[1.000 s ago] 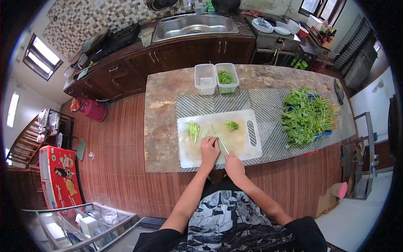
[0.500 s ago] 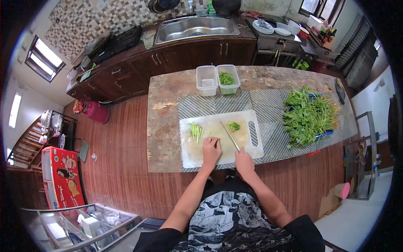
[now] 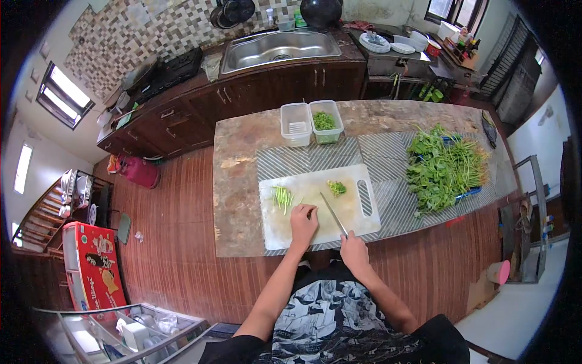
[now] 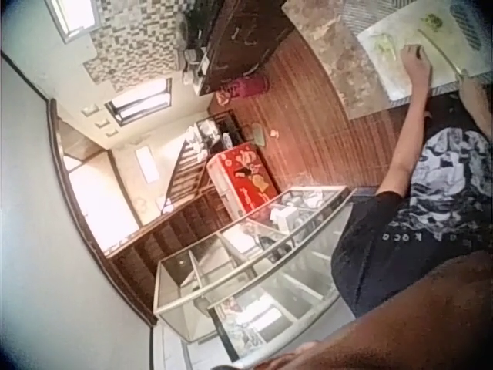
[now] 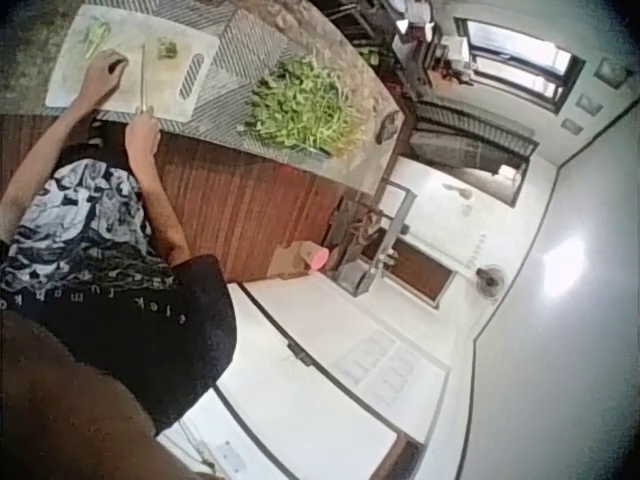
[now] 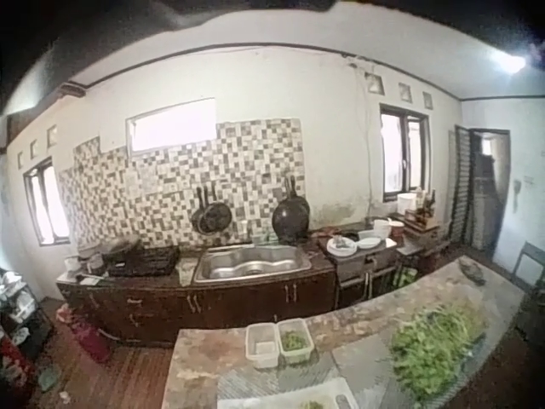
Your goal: Chopping green vegetable stalks on a white cutting board with a kitchen knife.
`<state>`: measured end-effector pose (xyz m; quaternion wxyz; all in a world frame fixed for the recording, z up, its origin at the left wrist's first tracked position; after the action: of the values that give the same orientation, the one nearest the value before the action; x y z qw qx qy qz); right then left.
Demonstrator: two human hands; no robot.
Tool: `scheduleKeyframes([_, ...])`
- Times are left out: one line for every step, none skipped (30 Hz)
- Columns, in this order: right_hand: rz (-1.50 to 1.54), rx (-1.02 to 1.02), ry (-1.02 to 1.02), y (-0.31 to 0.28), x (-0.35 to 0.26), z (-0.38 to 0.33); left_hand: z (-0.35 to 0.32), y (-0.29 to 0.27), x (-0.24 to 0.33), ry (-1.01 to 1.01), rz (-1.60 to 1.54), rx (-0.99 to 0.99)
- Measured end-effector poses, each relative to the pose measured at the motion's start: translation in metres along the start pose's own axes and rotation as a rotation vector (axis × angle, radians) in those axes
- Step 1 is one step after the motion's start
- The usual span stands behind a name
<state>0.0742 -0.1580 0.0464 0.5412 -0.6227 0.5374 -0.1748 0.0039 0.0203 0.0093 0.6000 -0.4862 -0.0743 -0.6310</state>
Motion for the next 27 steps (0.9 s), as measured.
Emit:
scheduleKeyframes([0.005, 0.014, 0.029, 0.0, 0.002, 0.001, 0.001, 0.0, 0.0, 0.002, -0.003, -0.005])
scheduleKeyframes([0.01, 0.027, 0.058, 0.0, 0.004, 0.001, 0.001, 0.001, 0.0, 0.018, 0.012, -0.002])
scheduleKeyframes([0.012, 0.028, 0.064, 0.0, 0.007, 0.003, 0.002, 0.0, 0.0, 0.034, 0.026, 0.001])
scheduleKeyframes([0.025, 0.036, 0.054, -0.002, 0.007, 0.004, 0.001, 0.001, -0.002, 0.035, 0.024, -0.004])
scheduleKeyframes([0.037, 0.045, 0.045, -0.004, 0.007, 0.005, 0.001, 0.001, -0.005, 0.012, -0.001, -0.002])
scheduleKeyframes([0.038, 0.045, 0.049, -0.004, 0.006, 0.004, 0.0, 0.001, -0.007, -0.011, -0.025, 0.0])
scheduleKeyframes([0.033, 0.023, 0.026, -0.007, 0.002, 0.0, 0.0, 0.001, -0.008, -0.011, -0.027, -0.003])
scheduleKeyframes([0.027, 0.0, 0.003, -0.008, -0.001, -0.003, 0.0, 0.001, -0.009, -0.001, -0.023, -0.004])
scheduleKeyframes([0.026, -0.001, 0.005, -0.007, -0.002, -0.005, 0.0, 0.002, -0.009, 0.007, -0.019, -0.005])
scheduleKeyframes([0.048, -0.029, -0.011, -0.004, -0.003, -0.007, 0.0, 0.002, -0.009, 0.007, -0.02, -0.008])
scheduleKeyframes([0.07, -0.057, -0.027, -0.002, -0.004, -0.01, 0.0, 0.003, -0.008, -0.004, -0.022, -0.013])
scheduleKeyframes([0.068, -0.038, -0.045, 0.001, -0.005, -0.013, -0.001, 0.003, -0.008, -0.016, -0.024, -0.019])
scheduleKeyframes([0.067, -0.041, -0.044, 0.004, -0.005, -0.015, -0.001, 0.003, -0.007, -0.019, -0.023, -0.02])
scheduleKeyframes([0.056, -0.05, -0.043, 0.006, -0.005, -0.017, -0.002, 0.004, -0.007, -0.01, 0.001, -0.017])
scheduleKeyframes([0.046, -0.059, -0.043, 0.009, -0.005, -0.019, -0.002, 0.004, -0.007, -0.001, 0.025, -0.015])
scheduleKeyframes([0.044, -0.064, -0.041, 0.013, -0.004, -0.019, -0.003, 0.004, -0.007, -0.005, 0.026, -0.017])
scheduleKeyframes([0.007, -0.03, -0.061, 0.017, -0.005, -0.018, -0.003, 0.004, -0.007, -0.01, 0.021, -0.016])
scheduleKeyframes([-0.031, 0.005, -0.081, 0.021, -0.005, -0.017, -0.003, 0.004, -0.007, -0.014, 0.017, -0.014])
scheduleKeyframes([-0.032, 0.0, -0.077, 0.022, -0.007, -0.016, -0.003, 0.004, -0.007, -0.019, 0.016, -0.019])
scheduleKeyframes([-0.028, -0.01, -0.075, 0.024, -0.01, -0.013, -0.002, 0.003, -0.006, -0.019, 0.03, -0.031])
scheduleKeyframes([-0.024, -0.02, -0.074, 0.025, -0.014, -0.009, -0.002, 0.003, -0.006, -0.019, 0.043, -0.043])
scheduleKeyframes([-0.012, -0.039, -0.063, 0.027, -0.02, -0.003, -0.002, 0.002, -0.006, -0.022, 0.046, -0.045])
scheduleKeyframes([-0.01, -0.039, -0.058, 0.033, -0.023, 0.005, -0.001, 0.002, -0.004, -0.016, 0.044, -0.05])
scheduleKeyframes([0.013, -0.006, -0.083, 0.037, -0.027, 0.014, 0.0, 0.002, -0.003, -0.01, 0.041, -0.054])
scheduleKeyframes([0.037, 0.026, -0.108, 0.041, -0.032, 0.021, 0.0, 0.003, -0.002, -0.008, 0.041, -0.059])
scheduleKeyframes([0.039, 0.024, -0.109, 0.039, -0.04, 0.025, -0.001, 0.002, -0.002, -0.009, 0.043, -0.048])
scheduleKeyframes([0.035, 0.008, -0.098, 0.037, -0.048, 0.028, -0.001, 0.001, -0.002, -0.009, 0.045, -0.037])
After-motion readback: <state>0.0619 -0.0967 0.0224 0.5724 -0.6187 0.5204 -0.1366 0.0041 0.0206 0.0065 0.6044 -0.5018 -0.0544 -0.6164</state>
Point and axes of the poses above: each hand's wrist, its own z-axis towards the middle knuckle, its own y-axis out of the palm, x = y × z, the point moved 2 cm from there along z, towards the middle knuckle, and after that the axes turned 10 degrees about y, right-handed, at the moved point
